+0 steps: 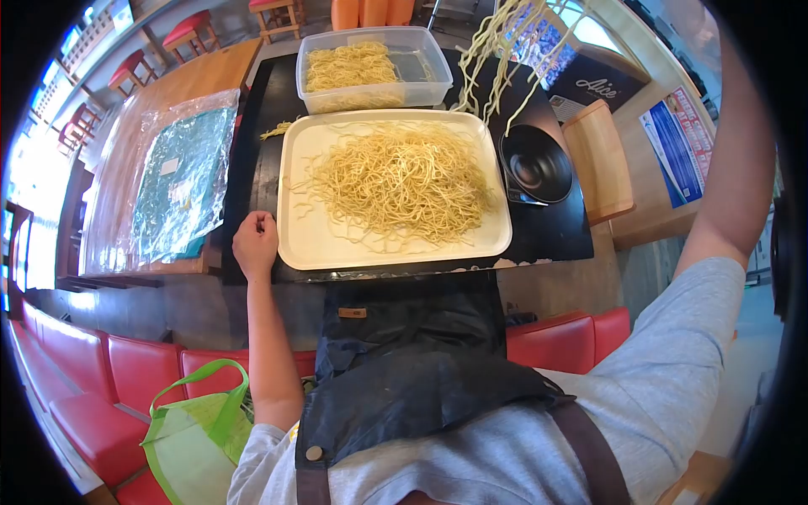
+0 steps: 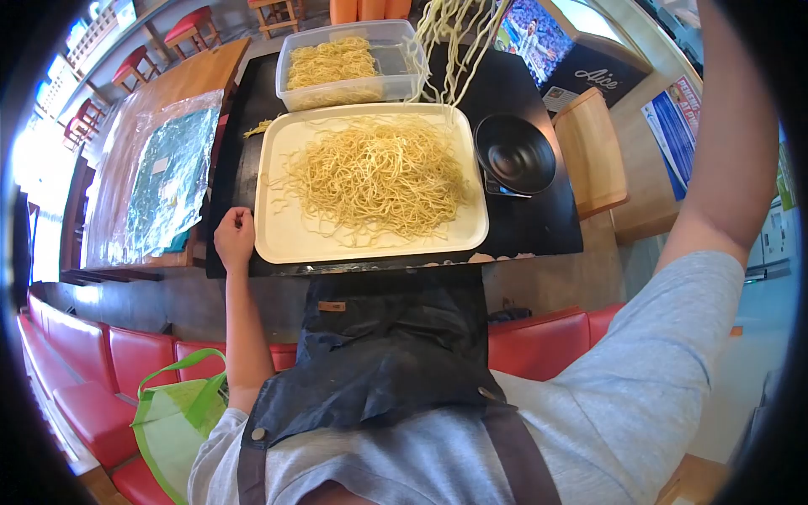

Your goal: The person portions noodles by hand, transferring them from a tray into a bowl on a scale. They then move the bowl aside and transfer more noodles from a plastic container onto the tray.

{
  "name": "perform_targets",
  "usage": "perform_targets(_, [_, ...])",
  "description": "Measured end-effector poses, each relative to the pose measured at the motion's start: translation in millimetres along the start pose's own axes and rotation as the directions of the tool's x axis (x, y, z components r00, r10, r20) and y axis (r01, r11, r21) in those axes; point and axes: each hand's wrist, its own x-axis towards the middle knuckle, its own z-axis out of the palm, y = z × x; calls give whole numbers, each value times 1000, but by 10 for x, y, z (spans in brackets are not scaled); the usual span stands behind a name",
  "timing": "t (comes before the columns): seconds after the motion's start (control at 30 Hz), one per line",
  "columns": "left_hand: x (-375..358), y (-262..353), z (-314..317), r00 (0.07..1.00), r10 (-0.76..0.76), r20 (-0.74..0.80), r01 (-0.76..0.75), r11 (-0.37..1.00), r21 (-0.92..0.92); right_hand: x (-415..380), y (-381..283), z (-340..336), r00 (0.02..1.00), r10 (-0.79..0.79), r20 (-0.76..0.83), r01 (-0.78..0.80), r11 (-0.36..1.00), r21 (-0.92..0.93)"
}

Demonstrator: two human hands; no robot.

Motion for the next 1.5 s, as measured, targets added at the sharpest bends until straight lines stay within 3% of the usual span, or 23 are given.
perform_targets(0.43, [18,-52,25,1000,11,-3,-11,1000,-13,-342,144,-161,999,46,-30,-42,992,119])
perform_targets(0.53, [7,-63,43,1000,-9,3,9,1000,-17,-824,343,33,981,167,102,-190,940,283])
perform_targets(0.57, [7,-38,25,1000,-13,6,13,1000,-11,-1062,500,148,956,225,187,-282,877,388])
perform_targets(0.6, [7,-23,16,1000,-17,6,17,1000,-6,-1396,544,302,934,264,239,-356,728,586])
perform_targets(0.63, [2,-16,13,1000,-18,4,18,1000,-6,-1533,1063,408,828,302,472,-415,897,153])
perform_targets(0.67, [1,-10,10,1000,-21,5,21,1000,-3,-1631,1544,515,659,421,623,-296,907,-300])
perform_targets(0.7, [5,-6,7,1000,-25,4,25,1000,0,-1655,683,535,592,509,625,-306,859,-410])
perform_targets(0.77, [3,11,-2,1000,-27,3,27,1000,-2,-2278,1381,991,584,475,658,-83,841,-534])
perform_targets(0.9, [8,-16,5,1000,3,3,-3,1000,2,-2437,1404,867,547,343,763,-66,927,-370])
perform_targets(0.97, [0,-11,-4,1000,-9,12,9,1000,1,-2268,1274,614,681,445,581,-471,874,-117])
perform_targets(1.0, [4,0,1,1000,-16,13,16,1000,-7,-2154,948,547,844,322,430,-187,926,-327])
perform_targets(1.03, [2,-6,13,1000,-12,20,12,1000,-6,-2057,658,522,943,120,312,76,831,-551])
perform_targets(1.07, [1,-12,17,1000,-12,12,12,1000,-4,-2023,684,437,942,126,311,72,829,-555])
perform_targets(1.1, [4,-19,20,1000,-12,1,12,1000,-1,-2002,750,340,851,499,163,-434,844,-317])
perform_targets(1.13, [7,-26,24,1000,-10,3,10,1000,15,-1992,788,287,580,803,138,-811,585,3])
perform_targets(1.33, [11,-62,38,1000,7,-3,-7,1000,11,-2130,714,370,580,804,130,-796,527,297])
perform_targets(1.43, [2,-47,31,1000,1,-6,-1,1000,-4,-2290,1190,321,524,836,164,-832,460,312])
perform_targets(1.5, [1,-45,25,1000,6,-8,-6,1000,-11,-2231,1109,355,553,818,160,-813,487,319])
